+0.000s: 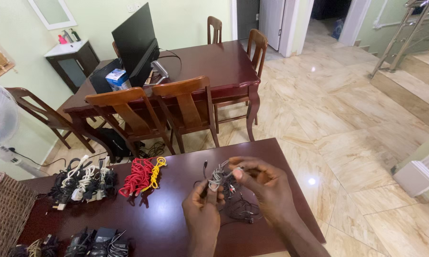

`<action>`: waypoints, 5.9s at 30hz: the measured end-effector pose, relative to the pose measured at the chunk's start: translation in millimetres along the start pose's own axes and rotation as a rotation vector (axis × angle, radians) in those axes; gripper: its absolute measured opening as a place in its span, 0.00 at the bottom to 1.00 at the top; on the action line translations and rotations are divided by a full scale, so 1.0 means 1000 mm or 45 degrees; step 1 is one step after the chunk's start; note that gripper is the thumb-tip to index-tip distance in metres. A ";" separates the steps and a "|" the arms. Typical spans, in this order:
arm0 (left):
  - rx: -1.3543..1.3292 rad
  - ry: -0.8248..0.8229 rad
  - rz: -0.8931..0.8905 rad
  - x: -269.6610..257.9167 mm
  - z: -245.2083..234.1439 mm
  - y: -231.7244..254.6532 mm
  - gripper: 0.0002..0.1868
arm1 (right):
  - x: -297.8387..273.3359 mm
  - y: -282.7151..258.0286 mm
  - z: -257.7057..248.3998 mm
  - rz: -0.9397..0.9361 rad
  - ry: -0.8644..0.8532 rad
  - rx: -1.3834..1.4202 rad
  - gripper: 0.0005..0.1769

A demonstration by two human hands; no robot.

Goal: The person untangles and organizes various electrical cables on a wooden table. They separate a white cable from a tangled pile, then proceed to untangle and coil several black cables, placing them neatly on the table surface.

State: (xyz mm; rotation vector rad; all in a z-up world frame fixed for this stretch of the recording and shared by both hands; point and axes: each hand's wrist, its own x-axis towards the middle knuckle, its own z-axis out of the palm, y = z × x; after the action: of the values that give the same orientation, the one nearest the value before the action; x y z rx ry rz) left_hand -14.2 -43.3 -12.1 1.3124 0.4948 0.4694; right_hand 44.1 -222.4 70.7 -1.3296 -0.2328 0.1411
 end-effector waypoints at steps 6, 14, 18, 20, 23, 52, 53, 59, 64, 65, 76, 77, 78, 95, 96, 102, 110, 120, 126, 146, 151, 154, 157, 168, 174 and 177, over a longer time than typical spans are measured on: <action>-0.389 -0.036 -0.114 -0.008 0.002 -0.022 0.15 | 0.002 0.018 -0.006 0.060 0.110 0.209 0.13; -0.481 -0.138 -0.147 -0.011 -0.001 -0.028 0.14 | -0.002 0.029 0.004 0.136 0.187 -0.236 0.13; -0.365 -0.171 -0.131 -0.013 -0.001 -0.022 0.15 | 0.003 0.035 0.002 0.107 0.177 -0.209 0.13; -0.289 -0.140 -0.160 -0.016 0.001 -0.029 0.16 | 0.005 0.036 0.000 0.085 0.182 -0.186 0.14; -0.219 -0.150 -0.086 -0.010 0.002 -0.043 0.15 | 0.002 0.033 0.004 0.208 0.295 -0.291 0.13; 0.126 -0.160 -0.051 -0.039 0.014 -0.045 0.23 | 0.013 0.044 -0.008 0.271 0.278 0.139 0.20; 0.120 -0.155 -0.052 -0.040 0.015 -0.041 0.23 | 0.013 0.047 -0.008 0.282 0.243 0.152 0.20; 0.352 -0.149 0.152 -0.070 0.035 -0.010 0.25 | 0.004 0.059 0.002 0.359 0.284 0.362 0.29; 0.389 -0.115 0.153 -0.087 0.048 -0.017 0.22 | 0.013 0.040 0.002 0.660 0.619 0.600 0.29; 0.433 -0.102 0.244 -0.086 0.048 -0.024 0.18 | 0.014 0.038 0.000 0.691 0.616 0.611 0.31; 0.515 -0.212 0.279 -0.078 0.036 -0.021 0.08 | 0.029 0.058 -0.011 0.528 0.357 0.599 0.27; 0.454 -0.239 0.208 -0.075 0.034 -0.023 0.06 | 0.029 0.055 -0.011 0.498 0.332 0.562 0.27; 0.393 -0.266 0.137 -0.070 0.034 -0.029 0.05 | 0.027 0.052 -0.012 0.482 0.310 0.517 0.25; -0.676 -0.061 -0.455 -0.023 -0.026 -0.039 0.19 | 0.033 0.049 0.042 0.408 -0.069 0.209 0.21; -0.651 -0.035 -0.472 -0.022 -0.033 -0.043 0.20 | 0.034 0.059 0.047 0.411 -0.102 0.116 0.20; -0.138 0.083 -0.457 0.002 -0.096 -0.070 0.17 | 0.053 0.149 0.095 0.433 -0.317 0.035 0.21; -0.042 0.173 -0.397 0.048 -0.195 -0.157 0.13 | 0.063 0.308 0.150 0.604 -0.509 -0.036 0.21; 0.176 0.379 -0.542 0.066 -0.270 -0.225 0.15 | 0.031 0.411 0.207 0.728 -0.538 -0.411 0.23; 0.144 0.414 -0.482 0.067 -0.289 -0.254 0.14 | 0.021 0.448 0.217 0.346 -0.608 -0.754 0.22; 0.526 0.584 -0.202 0.051 -0.272 -0.212 0.16 | 0.018 0.404 0.215 0.025 -0.617 -1.026 0.37; 0.600 0.368 0.129 0.056 -0.231 -0.203 0.07 | 0.028 0.348 0.182 0.190 -0.589 -0.947 0.32; 0.486 0.091 0.269 0.063 -0.182 -0.196 0.09 | 0.044 0.314 0.154 0.114 -0.455 -0.907 0.28; 0.454 -0.148 0.271 0.061 -0.136 -0.172 0.22 | 0.062 0.279 0.113 0.047 -0.359 -0.942 0.25; 0.791 -0.392 0.342 0.076 -0.057 -0.179 0.07 | 0.073 0.255 -0.022 0.058 -0.264 -0.738 0.23; 0.543 -0.429 0.223 0.088 -0.041 -0.136 0.07 | 0.048 0.254 -0.035 0.072 -0.361 -0.856 0.33; 0.366 -0.593 0.358 0.093 -0.036 -0.108 0.06 | 0.047 0.250 -0.034 0.071 -0.298 -0.973 0.31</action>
State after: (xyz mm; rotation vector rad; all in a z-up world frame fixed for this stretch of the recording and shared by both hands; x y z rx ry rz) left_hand 44.9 19.0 -132.3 1.7202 -0.0159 0.3122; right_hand 105.8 -184.7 -175.8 -2.0822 -0.4780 0.2722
